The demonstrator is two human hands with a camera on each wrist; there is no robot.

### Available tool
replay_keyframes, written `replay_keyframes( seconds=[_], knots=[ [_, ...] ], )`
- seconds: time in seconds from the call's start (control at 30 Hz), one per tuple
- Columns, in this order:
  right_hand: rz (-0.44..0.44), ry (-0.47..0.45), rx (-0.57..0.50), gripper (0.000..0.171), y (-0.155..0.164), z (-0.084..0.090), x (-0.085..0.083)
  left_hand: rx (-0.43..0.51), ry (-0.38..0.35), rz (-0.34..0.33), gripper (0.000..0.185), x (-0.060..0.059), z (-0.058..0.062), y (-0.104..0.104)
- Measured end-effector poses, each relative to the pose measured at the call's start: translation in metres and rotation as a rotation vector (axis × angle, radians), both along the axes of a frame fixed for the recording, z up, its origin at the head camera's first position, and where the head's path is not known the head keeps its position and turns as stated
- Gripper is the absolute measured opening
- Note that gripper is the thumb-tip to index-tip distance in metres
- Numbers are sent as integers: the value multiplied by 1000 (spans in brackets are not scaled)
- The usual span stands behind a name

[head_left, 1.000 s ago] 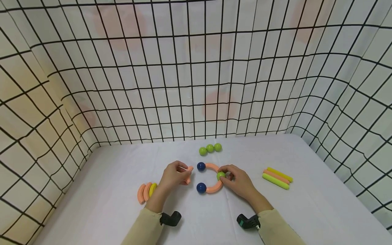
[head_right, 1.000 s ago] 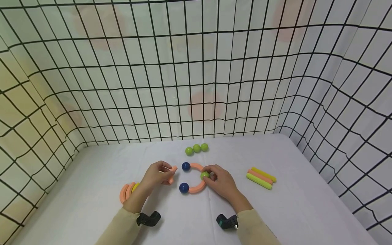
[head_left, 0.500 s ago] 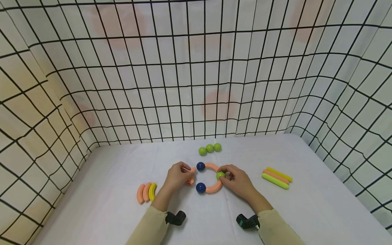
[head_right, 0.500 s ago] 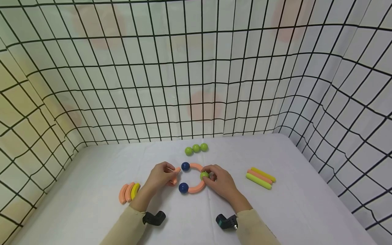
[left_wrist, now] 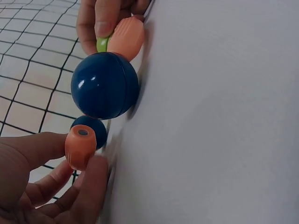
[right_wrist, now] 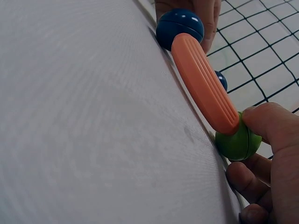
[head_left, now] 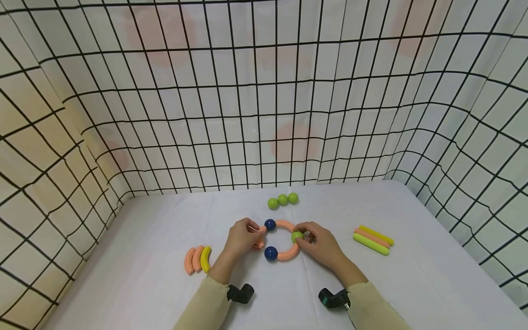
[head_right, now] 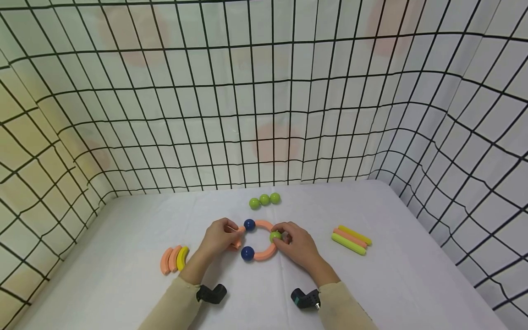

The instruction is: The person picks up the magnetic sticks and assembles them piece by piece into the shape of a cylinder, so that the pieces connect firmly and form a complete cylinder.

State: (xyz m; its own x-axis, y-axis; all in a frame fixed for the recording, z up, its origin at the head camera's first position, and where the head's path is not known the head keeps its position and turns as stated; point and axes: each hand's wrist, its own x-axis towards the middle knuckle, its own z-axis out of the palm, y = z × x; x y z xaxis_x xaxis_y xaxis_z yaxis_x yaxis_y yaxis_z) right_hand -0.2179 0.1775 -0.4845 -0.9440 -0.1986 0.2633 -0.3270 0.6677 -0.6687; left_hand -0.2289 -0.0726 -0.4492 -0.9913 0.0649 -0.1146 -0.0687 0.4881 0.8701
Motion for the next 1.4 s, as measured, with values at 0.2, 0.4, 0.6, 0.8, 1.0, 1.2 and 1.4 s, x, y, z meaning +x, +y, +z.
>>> replay_keyframes(
  seconds=[0.2, 0.4, 0.6, 0.8, 1.0, 1.2, 1.4],
  knots=[
    [8, 2, 1, 26, 1, -1, 0, -62, 28, 6, 21, 0, -2, 2],
    [1, 5, 3, 26, 1, -1, 0, -45, 7, 13, 21, 0, -1, 4],
    [-7, 6, 12, 25, 2, 0, 0, -35, -29, 17, 20, -2, 0, 5],
    [-8, -4, 9, 25, 2, 0, 0, -24, -16, 10, 19, -1, -1, 5],
    [-8, -14, 2, 26, 1, 1, 0, -17, 0, 3, 18, 0, -4, 4],
    [-11, -36, 11, 25, 0, 2, 1, -22, -3, -1, 18, -1, -6, 4],
    [-7, -55, 15, 25, 0, 4, 2, -28, 3, -6, 18, 0, -8, 2]
  ],
)
